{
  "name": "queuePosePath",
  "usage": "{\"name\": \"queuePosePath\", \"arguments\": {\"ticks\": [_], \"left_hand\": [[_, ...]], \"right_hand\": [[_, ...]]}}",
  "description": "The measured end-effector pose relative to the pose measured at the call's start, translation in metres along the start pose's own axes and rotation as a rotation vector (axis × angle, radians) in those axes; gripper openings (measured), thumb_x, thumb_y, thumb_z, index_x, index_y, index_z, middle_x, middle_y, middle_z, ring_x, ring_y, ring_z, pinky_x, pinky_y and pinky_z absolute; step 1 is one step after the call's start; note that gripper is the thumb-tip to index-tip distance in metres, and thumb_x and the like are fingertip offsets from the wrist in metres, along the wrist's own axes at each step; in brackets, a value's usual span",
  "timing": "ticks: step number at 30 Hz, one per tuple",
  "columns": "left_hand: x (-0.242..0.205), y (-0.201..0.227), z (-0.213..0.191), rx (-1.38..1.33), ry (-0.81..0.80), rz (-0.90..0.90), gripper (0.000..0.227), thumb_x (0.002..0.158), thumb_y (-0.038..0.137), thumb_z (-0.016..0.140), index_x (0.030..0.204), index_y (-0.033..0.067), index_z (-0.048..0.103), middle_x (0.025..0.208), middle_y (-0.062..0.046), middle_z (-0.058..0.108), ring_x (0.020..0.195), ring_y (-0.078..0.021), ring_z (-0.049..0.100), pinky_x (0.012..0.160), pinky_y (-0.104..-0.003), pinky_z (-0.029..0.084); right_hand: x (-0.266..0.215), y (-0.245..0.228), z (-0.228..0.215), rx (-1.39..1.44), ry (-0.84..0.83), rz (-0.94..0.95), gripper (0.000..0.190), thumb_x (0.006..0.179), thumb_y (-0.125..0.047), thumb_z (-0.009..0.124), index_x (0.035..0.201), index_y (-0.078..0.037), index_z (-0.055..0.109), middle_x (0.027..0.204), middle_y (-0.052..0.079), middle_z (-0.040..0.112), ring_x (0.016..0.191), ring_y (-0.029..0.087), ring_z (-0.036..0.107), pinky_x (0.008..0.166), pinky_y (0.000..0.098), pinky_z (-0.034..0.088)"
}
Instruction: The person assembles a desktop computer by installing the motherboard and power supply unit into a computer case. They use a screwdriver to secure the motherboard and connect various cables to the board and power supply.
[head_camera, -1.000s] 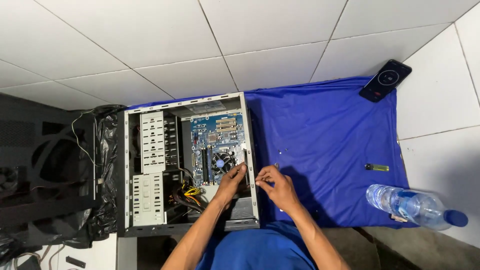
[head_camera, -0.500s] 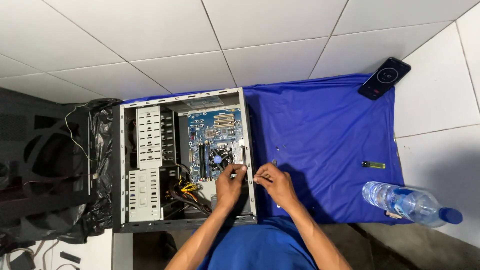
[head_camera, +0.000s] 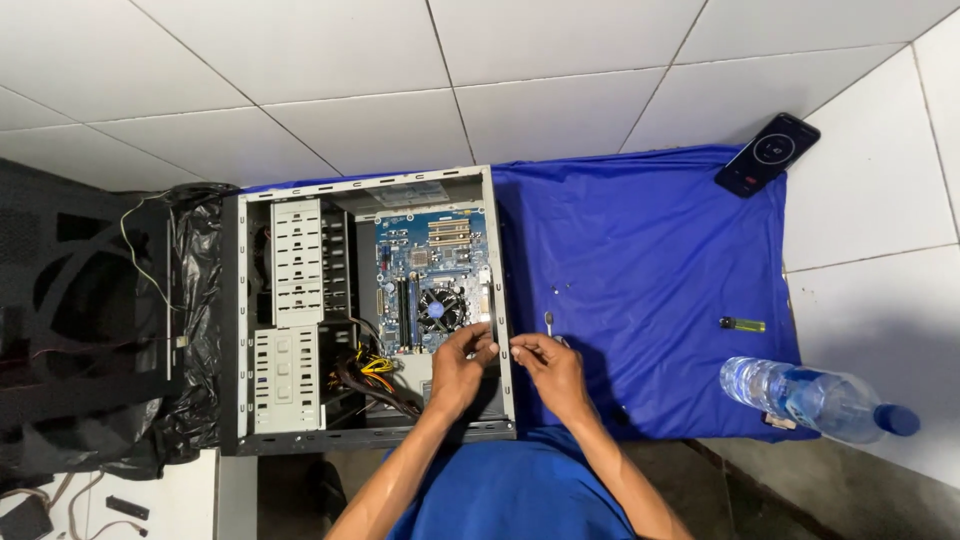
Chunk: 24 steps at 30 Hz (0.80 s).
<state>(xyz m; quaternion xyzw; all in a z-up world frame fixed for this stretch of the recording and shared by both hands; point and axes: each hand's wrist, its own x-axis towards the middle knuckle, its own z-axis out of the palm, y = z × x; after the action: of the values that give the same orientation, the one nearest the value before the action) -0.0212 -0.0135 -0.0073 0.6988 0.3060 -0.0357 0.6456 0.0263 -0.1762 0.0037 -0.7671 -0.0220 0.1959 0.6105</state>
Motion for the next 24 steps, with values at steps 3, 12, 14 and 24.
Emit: {"name": "queuePosePath", "arguments": {"ticks": [3, 12, 14, 24], "left_hand": [[0.000, 0.009, -0.003, 0.020, 0.006, -0.018, 0.040, 0.084, 0.002, 0.080, 0.123, -0.0011, 0.073, 0.112, -0.020, 0.074, 0.099, -0.0270, 0.074, 0.095, -0.041, 0.056], [0.017, -0.012, -0.005, -0.006, -0.047, -0.058, 0.036, 0.083, 0.003, 0.080, 0.118, 0.0062, 0.077, 0.111, -0.016, 0.076, 0.102, -0.0276, 0.075, 0.089, -0.037, 0.058], [0.013, -0.005, -0.003, -0.027, -0.044, -0.055, 0.036, 0.082, 0.003, 0.080, 0.118, 0.0061, 0.077, 0.110, -0.016, 0.076, 0.101, -0.0271, 0.075, 0.089, -0.037, 0.058], [0.007, 0.006, -0.008, 0.002, -0.065, -0.063, 0.035, 0.083, 0.007, 0.083, 0.118, 0.0096, 0.078, 0.110, -0.012, 0.077, 0.093, -0.0188, 0.072, 0.082, -0.030, 0.058]], "right_hand": [[0.003, 0.013, 0.004, -0.076, 0.029, -0.067, 0.013, 0.089, -0.006, 0.076, 0.100, -0.010, 0.082, 0.080, 0.011, 0.080, 0.075, 0.023, 0.078, 0.070, 0.0362, 0.062], [0.004, 0.014, 0.003, -0.071, -0.001, -0.077, 0.011, 0.091, -0.003, 0.074, 0.099, -0.006, 0.080, 0.076, 0.013, 0.078, 0.071, 0.020, 0.075, 0.068, 0.0354, 0.062], [0.005, 0.020, 0.003, -0.075, -0.004, -0.073, 0.010, 0.090, -0.003, 0.074, 0.098, -0.006, 0.080, 0.075, 0.012, 0.078, 0.070, 0.019, 0.075, 0.067, 0.0347, 0.062], [0.001, 0.018, 0.003, -0.050, -0.006, -0.112, 0.010, 0.090, 0.001, 0.073, 0.097, -0.003, 0.078, 0.072, 0.013, 0.077, 0.066, 0.018, 0.073, 0.064, 0.0346, 0.061]]}}
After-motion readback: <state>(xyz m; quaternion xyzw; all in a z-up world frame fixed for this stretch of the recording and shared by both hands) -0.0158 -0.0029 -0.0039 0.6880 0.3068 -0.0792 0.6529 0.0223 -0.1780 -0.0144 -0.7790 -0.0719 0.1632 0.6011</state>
